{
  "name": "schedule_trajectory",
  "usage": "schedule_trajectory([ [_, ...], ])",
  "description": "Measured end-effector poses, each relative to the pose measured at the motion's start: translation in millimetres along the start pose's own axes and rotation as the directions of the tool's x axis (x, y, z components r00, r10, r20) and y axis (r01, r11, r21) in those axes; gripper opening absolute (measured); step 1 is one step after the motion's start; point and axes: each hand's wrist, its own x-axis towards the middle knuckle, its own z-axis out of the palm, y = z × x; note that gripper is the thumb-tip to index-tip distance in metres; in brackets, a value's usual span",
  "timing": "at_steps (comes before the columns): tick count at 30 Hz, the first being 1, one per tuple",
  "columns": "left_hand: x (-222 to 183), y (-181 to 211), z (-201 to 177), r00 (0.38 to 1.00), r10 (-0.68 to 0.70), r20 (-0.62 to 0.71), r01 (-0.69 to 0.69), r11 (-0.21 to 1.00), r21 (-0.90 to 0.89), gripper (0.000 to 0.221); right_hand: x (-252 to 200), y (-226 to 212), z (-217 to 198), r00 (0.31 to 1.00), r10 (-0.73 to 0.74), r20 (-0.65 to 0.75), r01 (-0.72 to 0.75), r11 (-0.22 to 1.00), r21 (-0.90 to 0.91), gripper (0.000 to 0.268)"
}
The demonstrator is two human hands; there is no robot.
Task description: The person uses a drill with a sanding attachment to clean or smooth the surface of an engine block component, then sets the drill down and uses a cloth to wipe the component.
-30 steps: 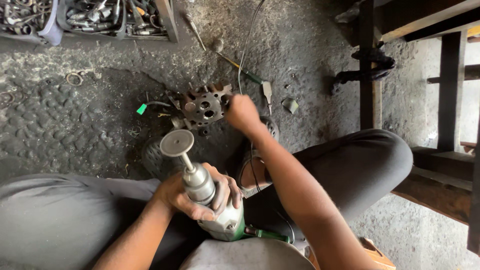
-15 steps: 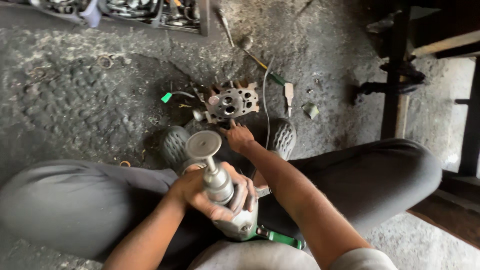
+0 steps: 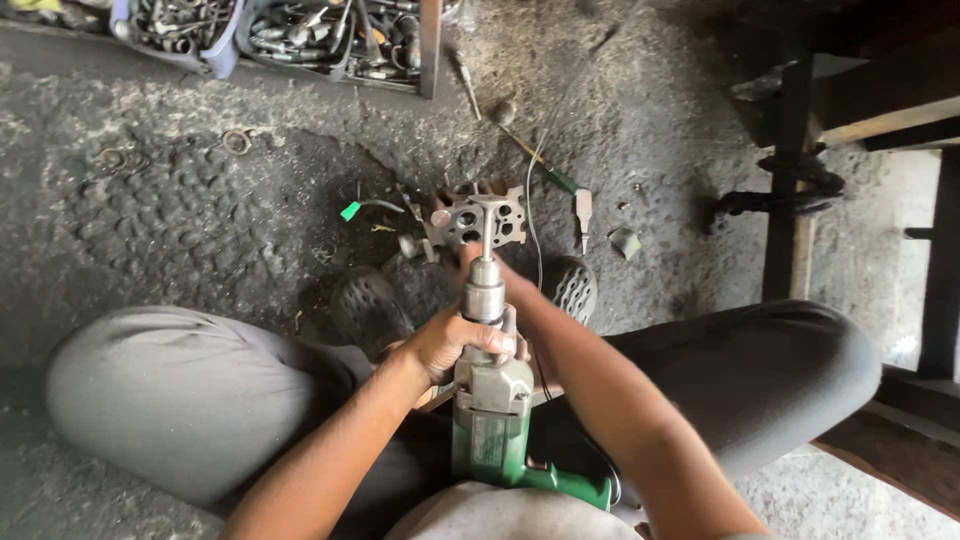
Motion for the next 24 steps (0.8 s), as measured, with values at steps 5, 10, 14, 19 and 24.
schedule_trajectory([
  [5,6.9,0.7,3.5,0.995,-0.036,-0.090,0.037,0.999,0.012,0.020,-14.2,-22.4,-140.3,0.921,0.349,-0.172,-0.074,0.591,0.803,0.022],
  [10,18.2,-1.5,-2.6,0.993,-0.048,-0.104,0.051,0.998,0.027,0.023,-69.8,-76.7,-200.3,0.838,0.545,-0.013,-0.115,0.199,0.973,0.021],
  [14,17.1,-2.3,0.1,0.985,-0.066,-0.161,0.069,0.998,0.015,0.025,-68.9,-104.8,-195.4,0.883,0.462,0.083,-0.025,-0.132,0.991,0.028],
  [19,26.0,-12.8,-6.4,0.978,-0.064,-0.197,0.069,0.997,0.021,0.028,-55.6,-102.0,-186.2,0.868,0.496,0.025,-0.165,0.241,0.956,0.032],
  [24,29.8,-19.0,-11.6,0.980,-0.090,-0.180,0.092,0.996,0.006,0.030,-48.4,-99.2,-169.5,0.840,0.543,0.023,-0.112,0.132,0.985,0.029],
])
